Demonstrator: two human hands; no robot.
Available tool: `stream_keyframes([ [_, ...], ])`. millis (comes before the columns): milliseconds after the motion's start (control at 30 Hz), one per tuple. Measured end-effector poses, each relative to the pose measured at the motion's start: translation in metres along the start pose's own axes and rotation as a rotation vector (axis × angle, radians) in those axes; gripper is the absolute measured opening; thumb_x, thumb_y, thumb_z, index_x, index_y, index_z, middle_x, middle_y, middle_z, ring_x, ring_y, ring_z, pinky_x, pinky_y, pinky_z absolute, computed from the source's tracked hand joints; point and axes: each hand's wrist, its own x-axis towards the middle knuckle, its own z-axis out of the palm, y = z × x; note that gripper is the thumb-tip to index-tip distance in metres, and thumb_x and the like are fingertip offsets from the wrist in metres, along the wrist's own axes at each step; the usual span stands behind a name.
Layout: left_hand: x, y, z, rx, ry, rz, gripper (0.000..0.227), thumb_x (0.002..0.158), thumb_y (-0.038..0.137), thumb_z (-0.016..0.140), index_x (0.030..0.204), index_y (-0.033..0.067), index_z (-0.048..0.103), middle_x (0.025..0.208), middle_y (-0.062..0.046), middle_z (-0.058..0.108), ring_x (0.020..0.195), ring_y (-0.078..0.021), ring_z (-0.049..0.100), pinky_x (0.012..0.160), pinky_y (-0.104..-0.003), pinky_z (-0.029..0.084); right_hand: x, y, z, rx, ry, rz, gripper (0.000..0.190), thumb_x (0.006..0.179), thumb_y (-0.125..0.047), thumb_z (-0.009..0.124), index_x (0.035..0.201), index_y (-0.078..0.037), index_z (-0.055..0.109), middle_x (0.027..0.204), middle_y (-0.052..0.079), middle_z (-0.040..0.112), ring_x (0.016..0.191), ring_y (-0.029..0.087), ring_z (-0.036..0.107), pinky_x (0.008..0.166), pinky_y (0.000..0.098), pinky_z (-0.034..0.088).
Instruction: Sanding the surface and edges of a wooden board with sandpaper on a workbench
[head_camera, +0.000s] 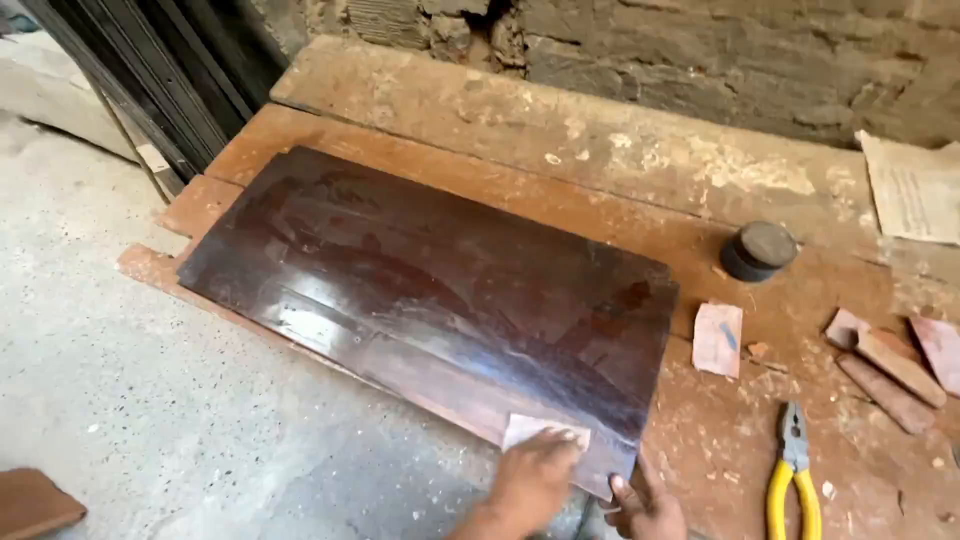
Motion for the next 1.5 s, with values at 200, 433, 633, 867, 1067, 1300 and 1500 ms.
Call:
stream_keyframes([
  [200, -0.052, -0.186, -0.144, 0.390, 0.375, -0.564, 0.031, 0.099, 0.029, 0.055, 0.122, 0.0189, 0.072, 0.121, -0.003, 0.077, 0.104, -0.0299, 0.073, 0.085, -0.041, 0.056, 0.014, 0.012, -0.003, 0.083, 0.023, -0.044, 0.071, 0.094, -0.001, 0.064, 0.160, -0.021, 0.048, 0.116, 0.018, 0.075, 0.066, 0.040, 0.066, 0.054, 0.0427, 0.052],
  [433, -0.018, -0.059, 0.035, 0.119, 0.209, -0.104, 0.037, 0.074, 0.000, 0.062, 0.108, 0.0027, 0.075, 0.107, -0.017, 0.075, 0.099, -0.0344, 0.070, 0.092, -0.044, 0.054, 0.005, 0.000, -0.003, -0.122, 0.038, 0.074, 0.074, 0.097, -0.012, 0.064, 0.161, -0.040, 0.041, 0.083, 0.034, 0.076, 0.054, 0.037, 0.060, 0.052, 0.0424, 0.050],
  [633, -0.048, -0.175, -0.102, 0.287, 0.102, -0.561, 0.037, 0.101, 0.028, 0.050, 0.134, 0.0272, 0.065, 0.137, 0.000, 0.068, 0.116, -0.0242, 0.069, 0.085, -0.043, 0.058, -0.009, -0.013, 0.012, 0.063, 0.056, -0.100, 0.072, 0.094, 0.005, 0.059, 0.161, -0.018, 0.046, 0.114, 0.022, 0.075, 0.071, 0.039, 0.063, 0.049, 0.0449, 0.050],
  [867, -0.009, -0.040, -0.002, 0.100, 0.266, -0.243, 0.030, 0.088, 0.012, 0.053, 0.111, 0.0075, 0.073, 0.108, -0.012, 0.075, 0.100, -0.0306, 0.071, 0.093, -0.042, 0.054, -0.015, -0.010, 0.009, -0.076, 0.031, 0.021, 0.072, 0.094, -0.010, 0.063, 0.161, -0.030, 0.045, 0.105, 0.024, 0.075, 0.065, 0.039, 0.066, 0.055, 0.0435, 0.053],
  [1067, -0.029, -0.180, -0.099, 0.371, 0.179, -0.491, 0.030, 0.092, 0.020, 0.055, 0.121, 0.0153, 0.063, 0.107, -0.014, 0.067, 0.097, -0.0350, 0.062, 0.082, -0.045, 0.046, -0.012, -0.018, 0.009, -0.130, 0.090, 0.052, 0.072, 0.095, -0.010, 0.067, 0.159, -0.035, 0.047, 0.082, 0.030, 0.076, 0.052, 0.035, 0.061, 0.051, 0.0405, 0.051],
  [1300, 0.002, -0.038, 0.056, 0.123, 0.277, 0.029, 0.033, 0.075, 0.007, 0.067, 0.107, 0.0037, 0.074, 0.109, -0.018, 0.074, 0.101, -0.0373, 0.070, 0.093, -0.045, 0.054, -0.015, -0.033, 0.006, -0.254, 0.088, 0.020, 0.068, 0.094, -0.021, 0.067, 0.158, -0.036, 0.050, 0.083, 0.022, 0.077, 0.055, 0.029, 0.061, 0.055, 0.0378, 0.053],
  [1500, -0.043, -0.181, -0.080, 0.041, 0.134, -0.760, 0.036, 0.104, 0.027, 0.036, 0.121, 0.0209, 0.066, 0.126, -0.002, 0.072, 0.115, -0.0203, 0.067, 0.099, -0.039, 0.049, -0.013, -0.030, 0.006, -0.117, 0.087, 0.022, 0.075, 0.096, -0.005, 0.066, 0.162, -0.032, 0.044, 0.080, 0.027, 0.075, 0.050, 0.031, 0.058, 0.052, 0.0387, 0.050],
])
